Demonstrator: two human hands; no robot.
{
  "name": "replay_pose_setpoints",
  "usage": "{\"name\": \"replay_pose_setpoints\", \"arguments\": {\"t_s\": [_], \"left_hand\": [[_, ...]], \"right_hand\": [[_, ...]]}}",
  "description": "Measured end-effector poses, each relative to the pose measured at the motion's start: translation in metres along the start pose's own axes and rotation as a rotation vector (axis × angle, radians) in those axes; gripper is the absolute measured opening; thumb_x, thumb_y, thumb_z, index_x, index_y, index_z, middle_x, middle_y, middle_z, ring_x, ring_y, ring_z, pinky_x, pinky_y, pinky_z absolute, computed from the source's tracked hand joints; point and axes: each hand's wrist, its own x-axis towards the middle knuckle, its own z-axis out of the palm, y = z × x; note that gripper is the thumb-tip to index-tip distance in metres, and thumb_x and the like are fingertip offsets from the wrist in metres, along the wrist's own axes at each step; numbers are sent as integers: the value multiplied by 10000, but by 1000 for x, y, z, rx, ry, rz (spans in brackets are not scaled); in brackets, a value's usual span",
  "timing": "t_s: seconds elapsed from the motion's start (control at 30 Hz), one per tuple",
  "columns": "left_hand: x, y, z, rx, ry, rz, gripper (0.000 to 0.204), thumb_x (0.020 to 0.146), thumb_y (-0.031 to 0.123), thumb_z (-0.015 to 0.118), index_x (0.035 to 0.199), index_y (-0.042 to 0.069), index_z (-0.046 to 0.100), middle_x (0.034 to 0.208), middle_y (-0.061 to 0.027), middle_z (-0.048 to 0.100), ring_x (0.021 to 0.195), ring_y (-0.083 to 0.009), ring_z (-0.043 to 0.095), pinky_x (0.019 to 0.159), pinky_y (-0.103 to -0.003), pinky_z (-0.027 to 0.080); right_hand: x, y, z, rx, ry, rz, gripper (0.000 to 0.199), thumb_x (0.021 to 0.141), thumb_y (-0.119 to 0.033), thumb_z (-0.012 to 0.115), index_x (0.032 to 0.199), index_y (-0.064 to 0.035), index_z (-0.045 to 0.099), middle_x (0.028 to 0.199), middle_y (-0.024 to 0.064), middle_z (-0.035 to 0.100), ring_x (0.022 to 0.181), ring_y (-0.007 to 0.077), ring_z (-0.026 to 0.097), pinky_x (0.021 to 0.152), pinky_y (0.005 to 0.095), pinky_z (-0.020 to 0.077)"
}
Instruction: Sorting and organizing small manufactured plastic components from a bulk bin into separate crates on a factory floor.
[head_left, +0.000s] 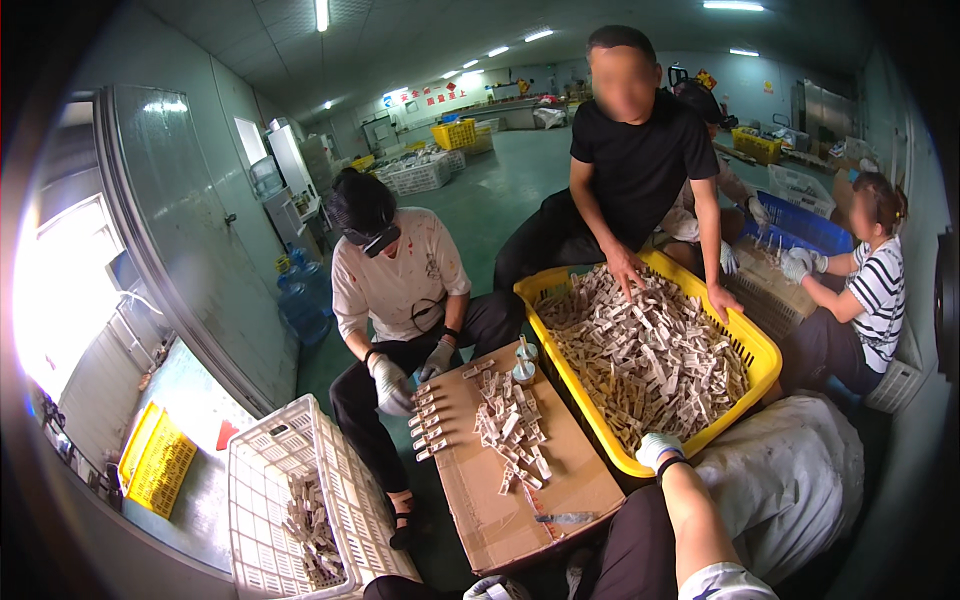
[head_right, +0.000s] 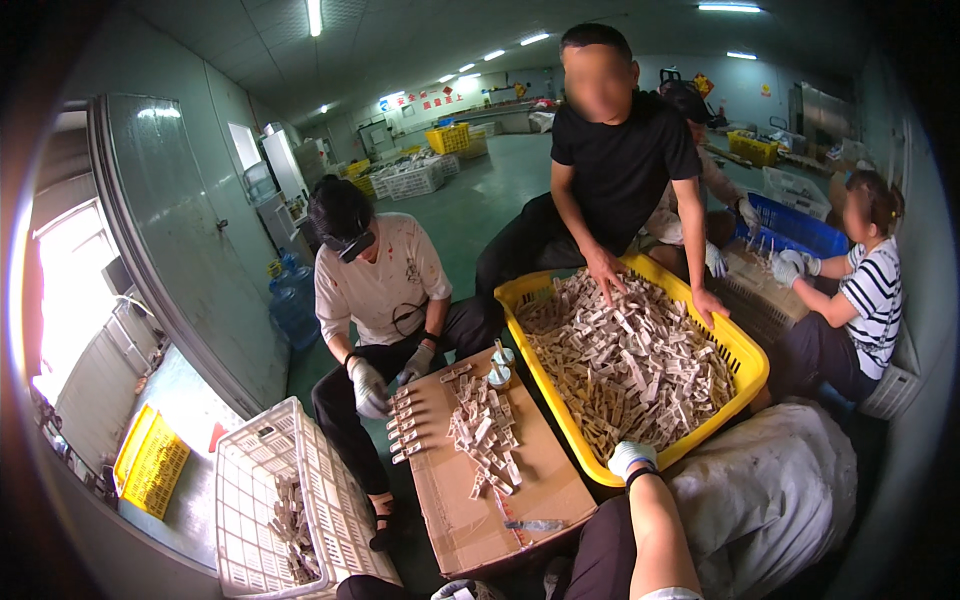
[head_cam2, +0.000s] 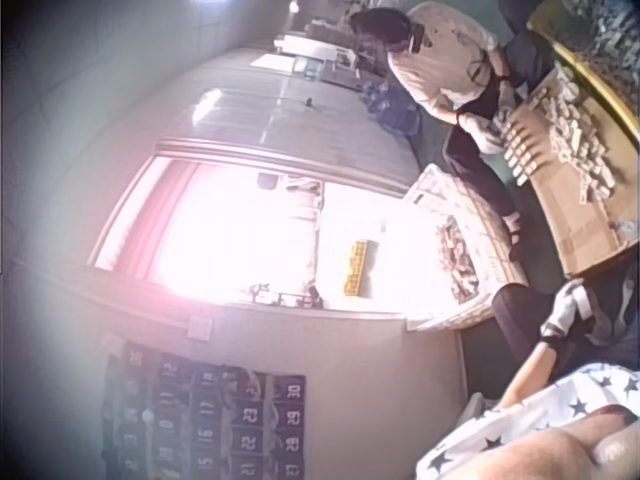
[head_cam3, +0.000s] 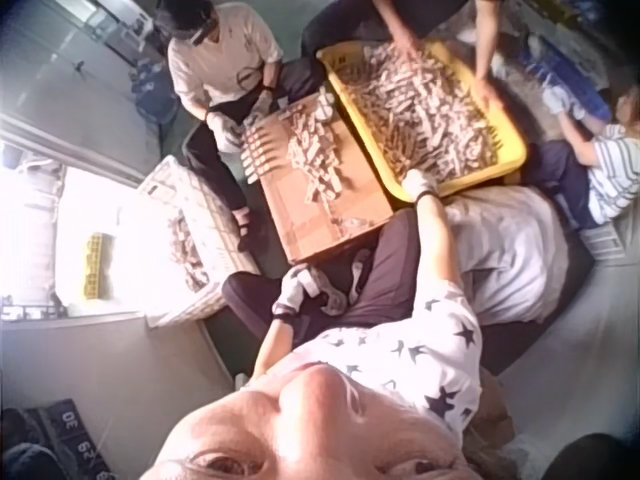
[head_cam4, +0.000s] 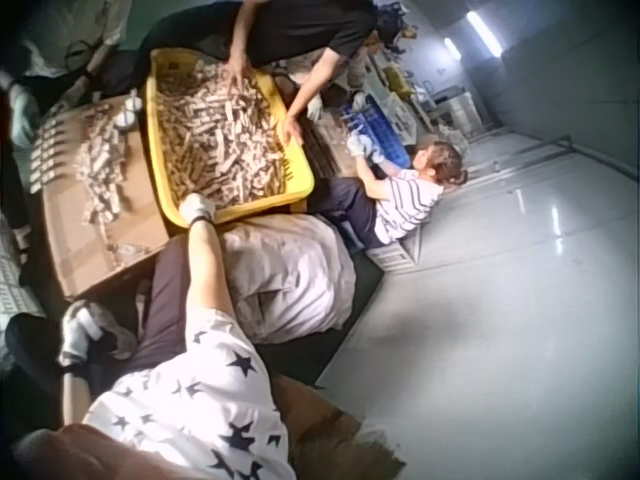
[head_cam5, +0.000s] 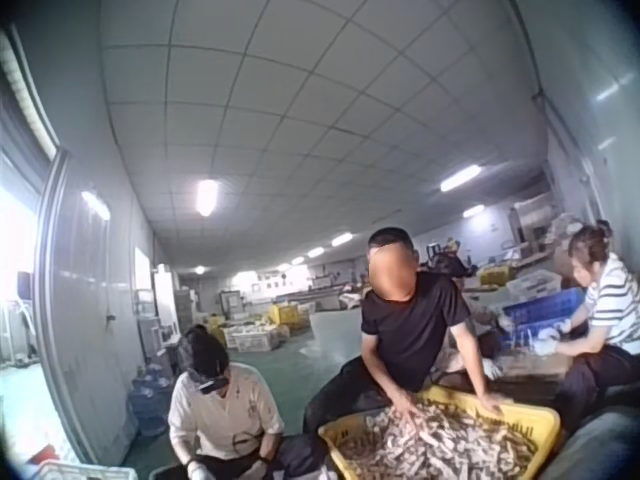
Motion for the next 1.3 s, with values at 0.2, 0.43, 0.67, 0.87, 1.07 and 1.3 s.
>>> {"name": "replay_pose_setpoints", "arguments": {"t_s": [0.2,0.43,0.67,0.87,1.07,1.3], "left_hand": [[4,-9,-5,-21,-5,28,215,928,55,486,1068,-22,629,886,-115,673,786,-229,641,739,-306,530],[6,-13,-6,-29,15,48,214,933,62,469,1043,-14,636,890,-106,675,794,-223,643,750,-307,531],[2,-8,-3,-44,15,51,230,937,74,449,1031,-13,640,891,-109,677,794,-230,648,744,-312,533],[2,-5,1,-47,37,39,223,936,66,455,1039,-17,634,875,-118,673,768,-235,647,718,-311,536],[7,-15,-5,-100,3,17,221,939,57,450,1022,-25,637,866,-122,668,757,-240,643,711,-308,533],[7,-12,-2,-23,8,25,234,926,37,436,1000,-26,650,873,-114,672,796,-248,640,741,-317,530]], "right_hand": [[6,3,6,-1,14,-8,406,827,-354,544,1121,-107,676,1197,114,644,1108,299,619,917,415,492],[5,2,6,-24,24,7,378,830,-316,532,1115,-124,687,1203,91,645,1115,264,621,911,392,493],[3,-2,2,-24,-3,12,380,825,-315,537,1116,-121,686,1208,93,641,1121,262,618,912,387,493],[10,1,8,-4,11,19,382,829,-311,535,1131,-129,682,1226,85,634,1137,262,608,925,382,485],[12,3,10,-31,19,-19,413,836,-343,517,1131,-101,673,1202,114,641,1107,289,620,911,421,495],[16,5,13,-14,24,12,390,826,-315,528,1132,-128,680,1215,88,639,1131,254,613,921,384,487]]}}
